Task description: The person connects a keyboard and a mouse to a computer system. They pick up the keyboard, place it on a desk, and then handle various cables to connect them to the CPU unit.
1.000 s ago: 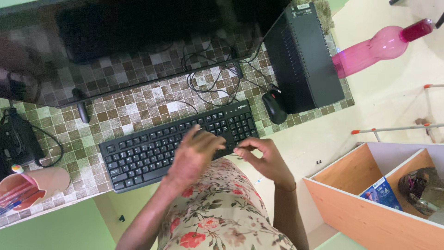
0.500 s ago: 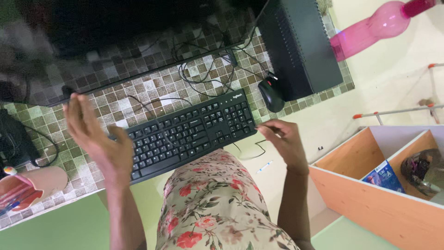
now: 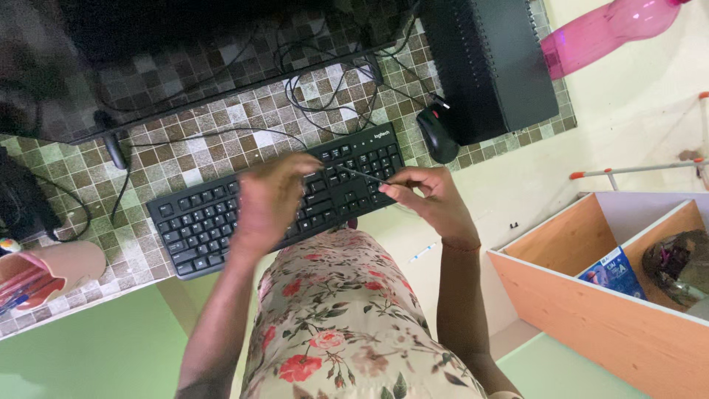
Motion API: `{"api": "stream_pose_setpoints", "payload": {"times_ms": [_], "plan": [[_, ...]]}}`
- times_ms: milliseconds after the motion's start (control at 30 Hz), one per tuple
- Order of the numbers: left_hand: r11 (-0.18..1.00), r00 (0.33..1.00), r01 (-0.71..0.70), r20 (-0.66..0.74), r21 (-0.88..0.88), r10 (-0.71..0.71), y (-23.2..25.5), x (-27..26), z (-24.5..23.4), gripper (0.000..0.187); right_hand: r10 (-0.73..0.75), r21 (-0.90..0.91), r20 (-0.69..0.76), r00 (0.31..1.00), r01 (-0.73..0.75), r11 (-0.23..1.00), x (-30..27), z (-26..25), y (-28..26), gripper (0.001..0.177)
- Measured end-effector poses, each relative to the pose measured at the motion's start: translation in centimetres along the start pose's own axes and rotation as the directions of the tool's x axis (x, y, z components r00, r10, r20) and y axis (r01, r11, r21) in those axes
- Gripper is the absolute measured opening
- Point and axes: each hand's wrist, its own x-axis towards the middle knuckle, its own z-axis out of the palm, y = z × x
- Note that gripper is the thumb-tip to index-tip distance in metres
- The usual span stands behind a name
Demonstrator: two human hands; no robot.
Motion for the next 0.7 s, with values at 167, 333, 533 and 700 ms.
{"api": "stream_pose_setpoints", "payload": {"times_ms": [167, 333, 533, 700], "plan": [[0.924, 0.809, 0.241, -0.464, -0.297, -0.36, -7.4, -2.0, -8.2, 0.016, 0.138, 0.246, -0.179, 0.974, -0.091, 0.965, -1.8, -3.1, 3.6, 0.019], [0.857, 0.692, 0.492, -0.528, -0.153, -0.492, -9.3, -3.8, -11.4, 0.021, 0.149, 0.078, -0.211, 0.966, -0.135, 0.988, -2.1, -4.3, 3.6, 0.015], [0.767, 0.943, 0.271, -0.32, 0.582, -0.09, -2.5, -2.8, -5.3, 0.062, 0.102, -0.144, -0.353, 0.93, -0.161, 0.976, -0.3, -2.3, 0.5, 0.012], [0.919, 0.986, -0.003, 0.156, 0.395, -0.064, 3.8, -0.9, 3.4, 0.082, 0.023, -0.23, -0.22, 0.975, -0.075, 0.97, 1.1, 1.8, -2.1, 0.014]]}}
